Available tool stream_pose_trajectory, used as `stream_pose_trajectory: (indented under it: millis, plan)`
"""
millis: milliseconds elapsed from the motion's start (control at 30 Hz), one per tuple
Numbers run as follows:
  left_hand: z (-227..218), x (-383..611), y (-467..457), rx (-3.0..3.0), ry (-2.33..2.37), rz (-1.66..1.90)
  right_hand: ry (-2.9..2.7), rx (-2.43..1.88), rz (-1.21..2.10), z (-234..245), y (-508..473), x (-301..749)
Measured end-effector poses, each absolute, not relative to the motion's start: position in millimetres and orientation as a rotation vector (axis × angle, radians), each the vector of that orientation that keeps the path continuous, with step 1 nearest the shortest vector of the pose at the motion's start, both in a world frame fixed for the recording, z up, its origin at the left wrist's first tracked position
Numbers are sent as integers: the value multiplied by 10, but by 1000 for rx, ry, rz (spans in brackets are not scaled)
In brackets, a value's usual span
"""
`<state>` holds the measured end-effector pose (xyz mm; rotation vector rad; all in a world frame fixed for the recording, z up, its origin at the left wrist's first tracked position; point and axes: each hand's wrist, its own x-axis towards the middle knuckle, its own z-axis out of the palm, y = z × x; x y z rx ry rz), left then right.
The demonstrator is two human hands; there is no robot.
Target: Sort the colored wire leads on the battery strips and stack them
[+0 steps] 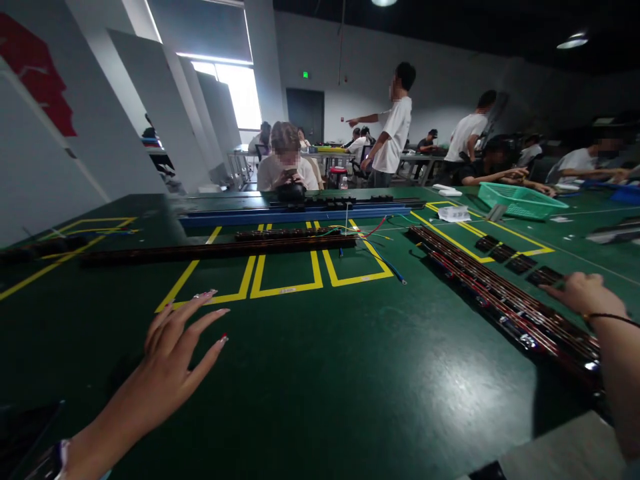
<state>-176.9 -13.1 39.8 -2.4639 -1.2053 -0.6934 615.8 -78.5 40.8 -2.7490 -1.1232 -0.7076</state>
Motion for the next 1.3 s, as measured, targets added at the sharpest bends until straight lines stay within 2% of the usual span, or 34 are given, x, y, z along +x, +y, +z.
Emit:
stream_pose_trajectory:
  millis: [100, 200, 400, 533, 733, 867, 967, 1133, 1300]
  plan:
    - [379, -1869, -190, -2450, -1221, -713, -979, -2695, -769, 628, -774, 6045]
    - [392, -1841, -234, -2452, -1268, -743, -1032, -2575, -1019, 1012, -645, 5747]
    - [571, -1337, -482, -2591, -1131, -810, -1580, -2230, -1269, 1713, -181, 4344]
    - [642, -942, -772, -2810, -861, -718, -2025, -1972, -904, 1650, 118, 3084]
    - [595, -627, -1019, -3056, -548, -644, -2574, -1482, -180, 893, 400, 1466]
    - [527, -571, -1067, -3142, -530, -625, -2743, -1255, -11, 478, 443, 590]
    - [447, -567, -1089, -3187, -538, -600, -2783, -1118, -20, 325, 440, 114]
    - [332, -595, -1048, -3237, -692, -628, -2811, -1028, 28, 519, 462, 35]
    - [348, -637, -927, -3370, -959, -646, -2822, -1137, 176, 883, 526, 835]
